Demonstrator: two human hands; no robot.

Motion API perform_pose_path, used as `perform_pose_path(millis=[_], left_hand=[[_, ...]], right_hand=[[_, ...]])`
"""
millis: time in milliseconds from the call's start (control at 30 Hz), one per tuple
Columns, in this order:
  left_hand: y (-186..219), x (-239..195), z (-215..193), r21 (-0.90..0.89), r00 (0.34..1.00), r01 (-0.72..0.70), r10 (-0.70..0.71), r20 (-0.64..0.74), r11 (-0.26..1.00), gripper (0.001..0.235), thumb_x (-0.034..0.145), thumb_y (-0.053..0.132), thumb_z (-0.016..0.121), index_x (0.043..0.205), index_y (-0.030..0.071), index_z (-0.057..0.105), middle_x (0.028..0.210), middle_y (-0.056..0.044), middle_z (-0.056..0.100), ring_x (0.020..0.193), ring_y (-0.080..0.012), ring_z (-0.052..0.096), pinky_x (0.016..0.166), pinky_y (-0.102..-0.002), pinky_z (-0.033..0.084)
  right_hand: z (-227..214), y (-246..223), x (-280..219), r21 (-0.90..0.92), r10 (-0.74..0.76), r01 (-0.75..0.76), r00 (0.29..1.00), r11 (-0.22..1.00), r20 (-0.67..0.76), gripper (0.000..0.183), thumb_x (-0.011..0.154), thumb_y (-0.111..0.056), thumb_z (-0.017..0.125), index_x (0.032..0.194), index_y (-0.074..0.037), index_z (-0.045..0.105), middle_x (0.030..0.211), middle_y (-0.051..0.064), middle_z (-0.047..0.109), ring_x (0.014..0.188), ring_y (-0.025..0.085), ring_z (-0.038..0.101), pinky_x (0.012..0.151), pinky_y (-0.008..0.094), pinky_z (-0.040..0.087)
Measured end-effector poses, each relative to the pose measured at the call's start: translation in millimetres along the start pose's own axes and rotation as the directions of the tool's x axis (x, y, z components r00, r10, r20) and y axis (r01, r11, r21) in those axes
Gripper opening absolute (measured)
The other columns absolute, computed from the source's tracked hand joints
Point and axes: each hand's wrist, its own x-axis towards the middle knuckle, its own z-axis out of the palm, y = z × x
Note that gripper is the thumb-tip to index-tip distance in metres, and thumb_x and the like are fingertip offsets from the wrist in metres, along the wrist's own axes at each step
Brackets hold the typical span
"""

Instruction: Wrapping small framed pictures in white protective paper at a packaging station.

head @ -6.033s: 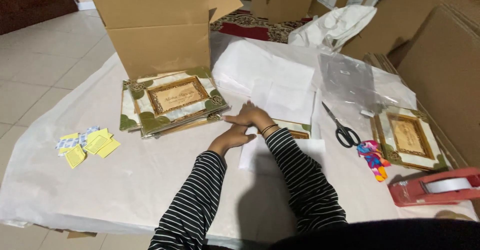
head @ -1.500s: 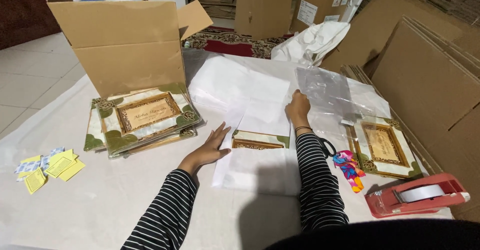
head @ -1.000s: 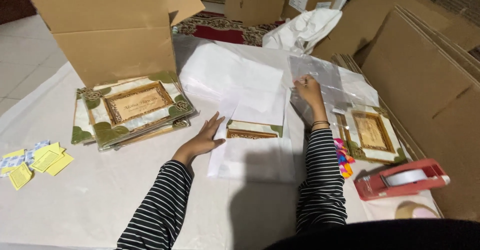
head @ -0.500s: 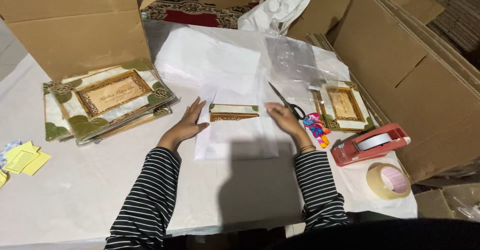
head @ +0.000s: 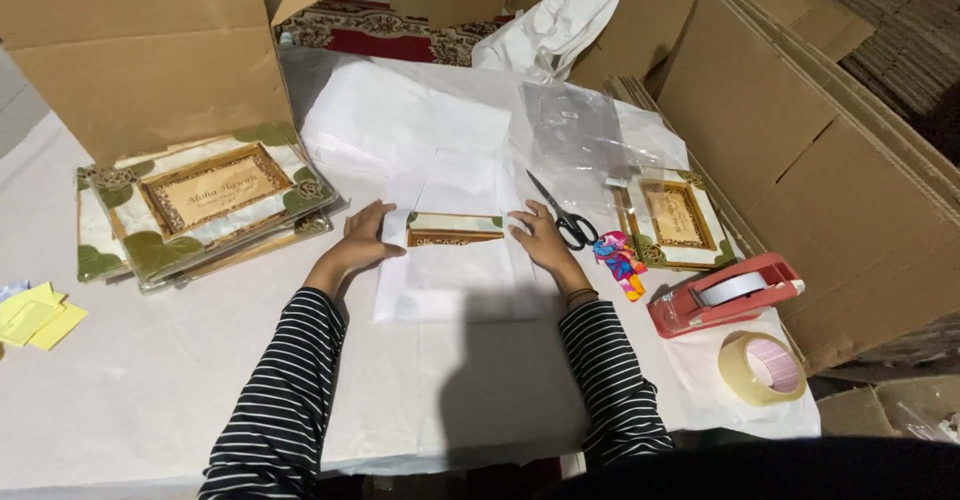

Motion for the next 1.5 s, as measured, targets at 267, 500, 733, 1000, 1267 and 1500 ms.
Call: perform_pose_path(millis=[267,500,733,1000,1267,1500], left_hand=[[5.9,12.1,-15.8,-0.004,0.998,0.049,-0.049,0.035,0.999,0.103,0.062,0.037,0.095,0.15,0.017,0.047,0.165,-0.016,0.028,0.155,-0.0372,0.011,0.123,-0.05,-0.007],[4.8,15.2,-16.3,-0.031,0.996,0.087,-0.086,0.035,0.996,0.1,0.059,0.034,0.096,0.147,0.023,0.051,0.16,-0.014,0.038,0.154,-0.0346,0.016,0.123,-0.049,-0.008],[0.7,11.6,-17.2,-0.025,0.999,0.016,-0.015,0.052,1.0,0.105,0.06,0.038,0.096,0.15,0.02,0.046,0.16,-0.017,0.036,0.153,-0.0387,0.015,0.122,-0.054,-0.012],[19.8,-4.0,-16.3,-0.063,0.996,-0.063,0.066,0.062,0.996,0.104,0.064,0.033,0.094,0.153,0.017,0.041,0.161,-0.016,0.033,0.152,-0.0396,0.018,0.121,-0.06,-0.013],[12.7,-5.0,-14.2,-0.06,0.997,-0.074,0.075,0.02,0.995,0.103,0.063,0.033,0.095,0.15,0.012,0.045,0.161,-0.018,0.033,0.152,-0.0392,0.019,0.12,-0.059,-0.014],[6.2,-0.4,-7.0,-0.087,0.985,-0.169,0.166,-0.042,0.982,0.099,0.064,0.029,0.095,0.148,0.012,0.047,0.157,-0.015,0.034,0.151,-0.0405,0.022,0.123,-0.059,-0.005]], right_hand=[[-6.0,9.1,16.6,-0.003,0.086,-0.086,0.996,0.996,0.023,0.038,0.091,-0.039,0.074,0.124,-0.02,0.074,0.152,0.013,0.046,0.147,0.035,0.034,0.124,0.049,0.019],[-26.5,-27.4,19.1,0.102,0.152,-0.16,0.985,0.982,0.08,0.052,0.077,-0.021,0.083,0.127,-0.014,0.07,0.137,0.021,0.061,0.135,0.036,0.053,0.115,0.046,0.039],[-25.6,-27.1,31.8,0.172,0.193,-0.22,0.968,0.96,0.162,0.06,0.072,-0.013,0.09,0.129,-0.012,0.071,0.136,0.028,0.059,0.136,0.035,0.053,0.113,0.041,0.04],[-4.6,-2.3,28.7,0.422,0.114,-0.103,0.993,0.901,-0.002,0.064,0.067,0.001,0.09,0.127,-0.003,0.067,0.11,0.009,0.063,0.104,0.015,0.059,0.099,0.021,0.047],[10.2,22.9,29.5,0.405,0.108,-0.042,0.984,0.913,-0.143,0.056,0.072,-0.005,0.089,0.12,-0.008,0.061,0.109,0.006,0.055,0.098,0.013,0.056,0.084,0.023,0.052],[6.3,-5.3,10.4,0.253,0.03,0.038,0.966,0.967,-0.257,0.047,0.073,-0.004,0.087,0.117,-0.011,0.074,0.135,0.016,0.048,0.101,0.018,0.057,0.094,0.031,0.053]])
